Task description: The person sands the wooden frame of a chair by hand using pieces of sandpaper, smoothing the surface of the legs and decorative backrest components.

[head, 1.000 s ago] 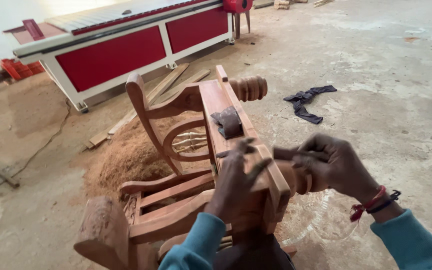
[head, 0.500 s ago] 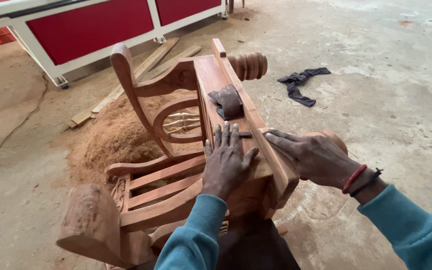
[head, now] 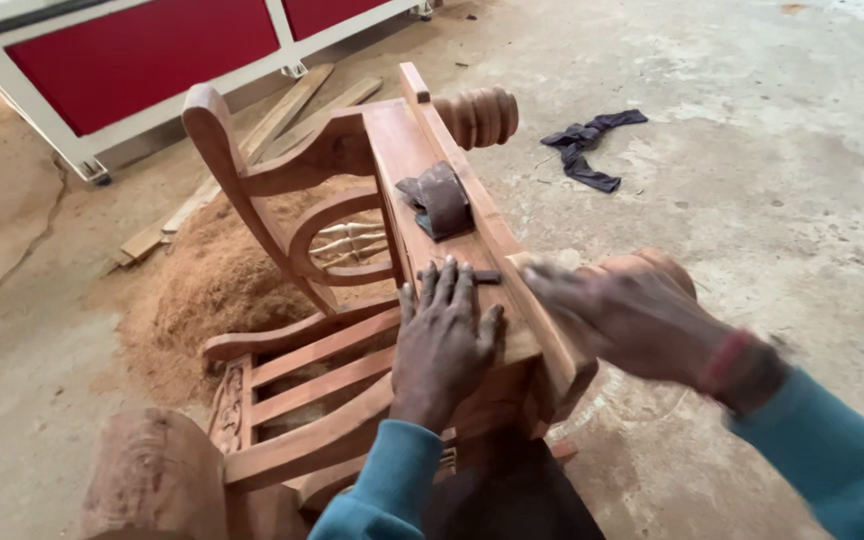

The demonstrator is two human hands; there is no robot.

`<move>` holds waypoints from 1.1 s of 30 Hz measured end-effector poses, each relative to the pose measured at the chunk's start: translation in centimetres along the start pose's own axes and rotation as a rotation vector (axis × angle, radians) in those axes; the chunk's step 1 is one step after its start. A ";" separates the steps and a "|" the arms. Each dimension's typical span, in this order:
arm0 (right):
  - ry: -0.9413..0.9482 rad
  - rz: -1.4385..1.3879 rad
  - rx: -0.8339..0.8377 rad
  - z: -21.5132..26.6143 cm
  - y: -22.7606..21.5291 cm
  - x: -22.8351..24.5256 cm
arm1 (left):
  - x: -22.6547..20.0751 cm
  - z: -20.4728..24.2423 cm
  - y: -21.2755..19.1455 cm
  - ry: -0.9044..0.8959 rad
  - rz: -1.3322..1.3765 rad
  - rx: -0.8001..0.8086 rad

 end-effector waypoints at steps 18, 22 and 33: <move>-0.273 0.070 -0.547 2.3 -4.5 2.8 | 0.5 -0.6 0.5 0.036 0.012 0.003; -0.014 -0.233 -0.069 -3.2 -2.2 -0.3 | 1.0 -0.8 1.5 0.025 0.062 0.097; -0.041 -0.089 0.023 -11.5 -1.5 -1.9 | 2.2 -3.3 3.7 0.082 -0.005 0.128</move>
Point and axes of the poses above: each hand's wrist, its own z-axis away from the middle knuckle, its own y-axis out of the palm, x = y × z, the point moved 10 cm from there along -z, towards the middle knuckle, and after that the axes turned 2 degrees about -x, right-handed, at the moved point
